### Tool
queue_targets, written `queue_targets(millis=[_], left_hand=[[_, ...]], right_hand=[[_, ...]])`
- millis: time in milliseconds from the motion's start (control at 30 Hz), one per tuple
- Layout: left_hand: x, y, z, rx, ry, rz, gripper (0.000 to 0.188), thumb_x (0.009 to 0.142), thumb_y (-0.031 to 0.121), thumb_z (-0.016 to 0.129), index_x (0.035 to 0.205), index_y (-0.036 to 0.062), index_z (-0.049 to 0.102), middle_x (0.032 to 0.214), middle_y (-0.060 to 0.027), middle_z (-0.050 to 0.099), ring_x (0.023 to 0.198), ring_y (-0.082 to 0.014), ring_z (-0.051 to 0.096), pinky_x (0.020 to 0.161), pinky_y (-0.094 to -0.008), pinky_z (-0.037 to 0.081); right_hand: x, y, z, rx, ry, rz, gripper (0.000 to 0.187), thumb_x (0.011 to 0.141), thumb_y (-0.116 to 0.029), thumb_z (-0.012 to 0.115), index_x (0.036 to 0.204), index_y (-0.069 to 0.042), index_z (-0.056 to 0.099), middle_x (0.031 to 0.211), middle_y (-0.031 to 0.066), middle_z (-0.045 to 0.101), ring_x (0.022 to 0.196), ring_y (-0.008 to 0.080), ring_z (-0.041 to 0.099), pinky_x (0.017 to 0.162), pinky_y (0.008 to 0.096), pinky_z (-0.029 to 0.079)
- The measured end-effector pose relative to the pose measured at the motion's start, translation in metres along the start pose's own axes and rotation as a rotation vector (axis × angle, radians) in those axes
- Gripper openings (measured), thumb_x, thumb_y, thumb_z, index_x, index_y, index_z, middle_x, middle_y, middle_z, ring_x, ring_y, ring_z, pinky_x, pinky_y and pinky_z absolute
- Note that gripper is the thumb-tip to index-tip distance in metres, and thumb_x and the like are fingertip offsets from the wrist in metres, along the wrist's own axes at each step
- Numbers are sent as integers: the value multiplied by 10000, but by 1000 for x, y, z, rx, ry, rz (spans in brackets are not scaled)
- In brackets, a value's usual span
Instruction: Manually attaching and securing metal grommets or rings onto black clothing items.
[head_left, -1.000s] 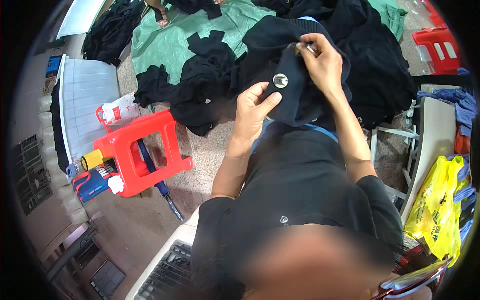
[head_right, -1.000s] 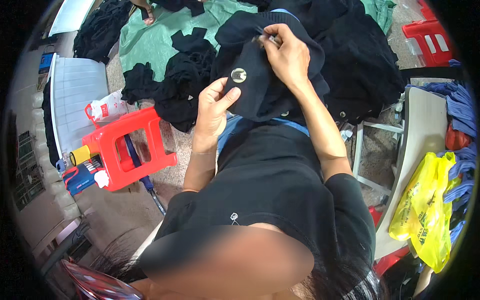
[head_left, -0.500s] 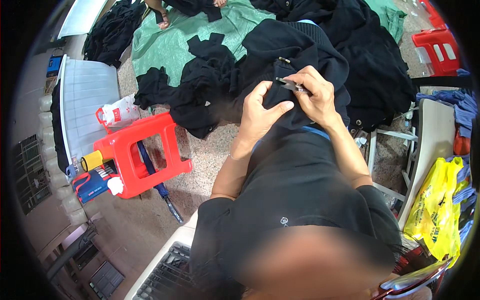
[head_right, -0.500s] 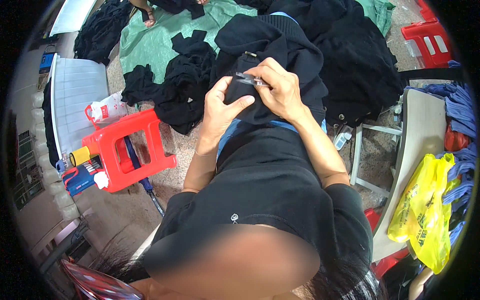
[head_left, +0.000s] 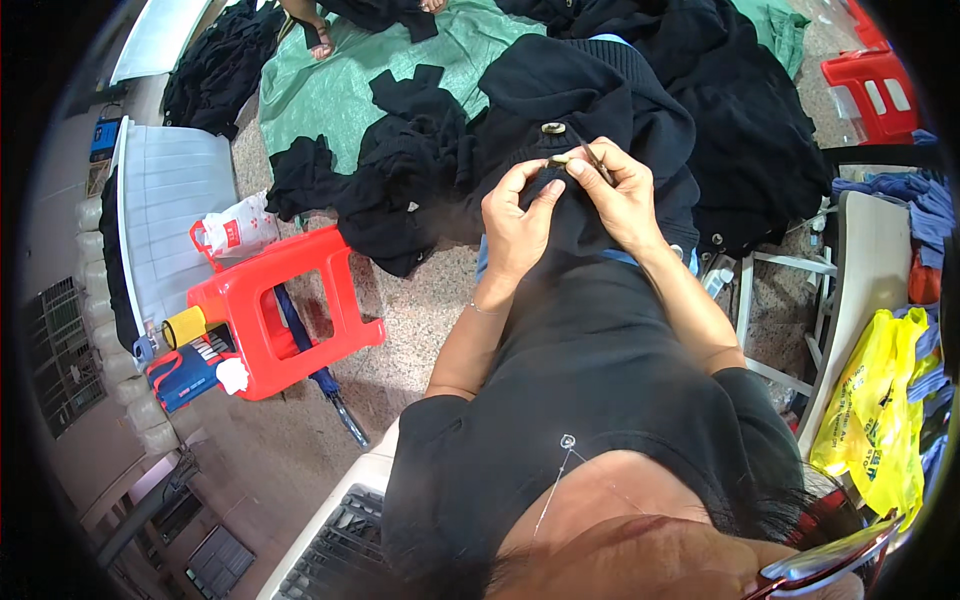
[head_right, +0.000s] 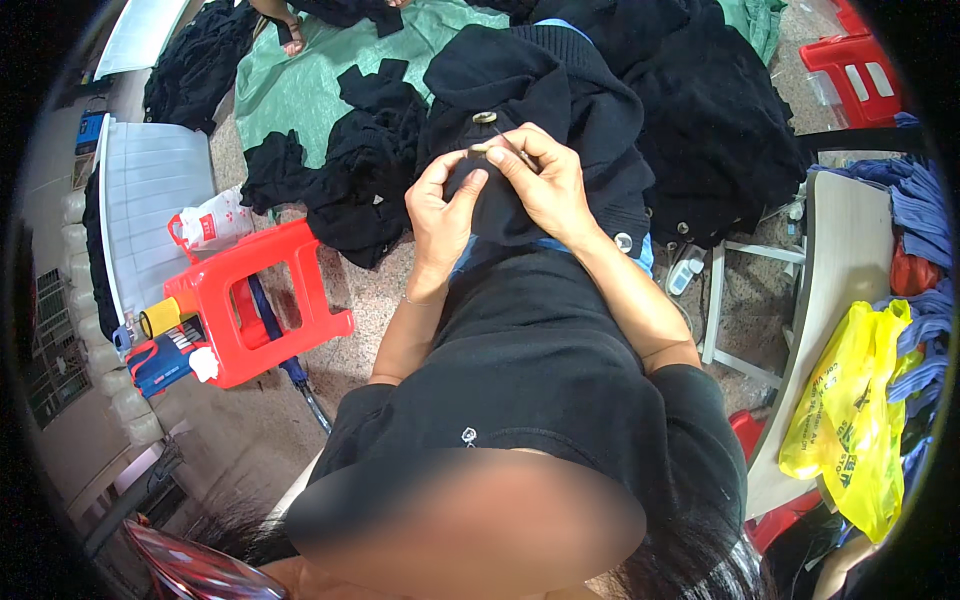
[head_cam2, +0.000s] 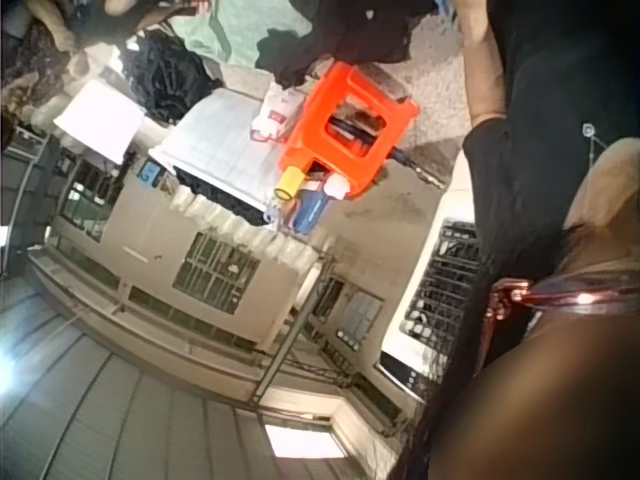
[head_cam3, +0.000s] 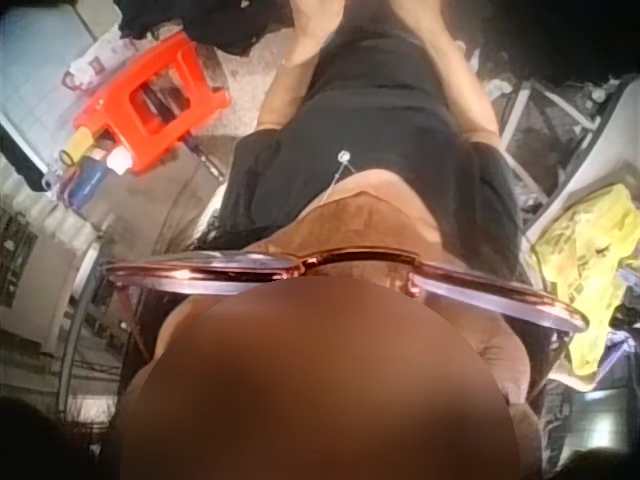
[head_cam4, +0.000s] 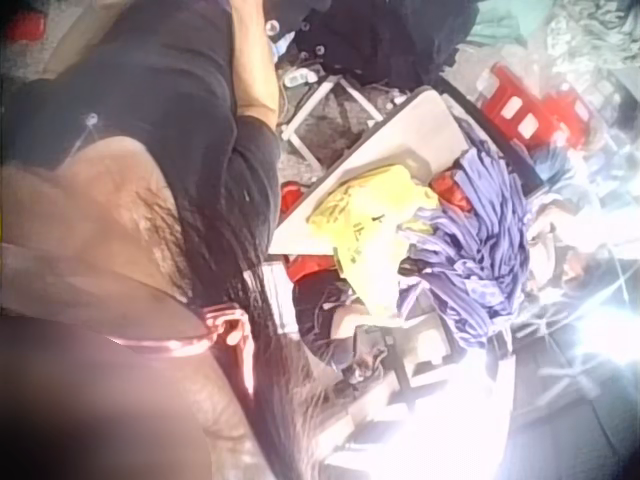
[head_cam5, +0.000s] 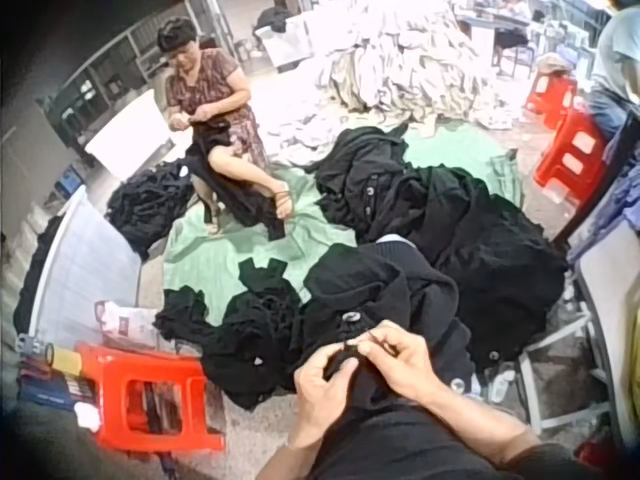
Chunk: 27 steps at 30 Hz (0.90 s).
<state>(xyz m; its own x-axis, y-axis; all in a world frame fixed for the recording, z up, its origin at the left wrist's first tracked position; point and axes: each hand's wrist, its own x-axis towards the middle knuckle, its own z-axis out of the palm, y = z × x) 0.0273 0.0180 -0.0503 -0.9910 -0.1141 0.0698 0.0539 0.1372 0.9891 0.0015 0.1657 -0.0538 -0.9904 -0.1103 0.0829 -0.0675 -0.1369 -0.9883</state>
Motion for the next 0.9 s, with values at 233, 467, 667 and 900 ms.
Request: queue_targets(millis=[233, 467, 667, 900], left_hand=[[0, -4, 3, -61, 86, -57, 202, 889, 43, 704, 1076, -28, 678, 948, 1, 673, 829, -51, 584, 762, -202, 487], [-1, -3, 4, -81, 84, -43, 205, 894, 46, 700, 1083, -28, 677, 959, -4, 673, 851, -51, 585, 773, -197, 484], [-3, -3, 4, -39, 80, -13, 213, 890, 42, 700, 1090, -25, 674, 973, -19, 684, 877, -66, 599, 802, -212, 488], [-4, -4, 7, -25, 97, 6, 222, 888, 29, 696, 1103, -24, 673, 994, -36, 689, 904, -85, 614, 834, -227, 492]], right_hand=[[-7, -12, -12, -524, 61, -300, 118, 903, -120, 671, 963, -18, 670, 742, 70, 628, 601, 141, 616, 553, 277, 475], [-6, -8, -7, -640, 61, -424, 134, 839, -105, 742, 923, -22, 678, 750, 66, 633, 573, 180, 629, 513, 276, 473], [-7, -9, -6, -651, 56, -419, 139, 838, -101, 744, 934, -20, 685, 754, 66, 637, 566, 176, 628, 509, 271, 474], [-8, -8, -6, -617, 59, -409, 139, 847, -104, 742, 941, -14, 694, 757, 72, 645, 564, 171, 629, 503, 265, 473]])
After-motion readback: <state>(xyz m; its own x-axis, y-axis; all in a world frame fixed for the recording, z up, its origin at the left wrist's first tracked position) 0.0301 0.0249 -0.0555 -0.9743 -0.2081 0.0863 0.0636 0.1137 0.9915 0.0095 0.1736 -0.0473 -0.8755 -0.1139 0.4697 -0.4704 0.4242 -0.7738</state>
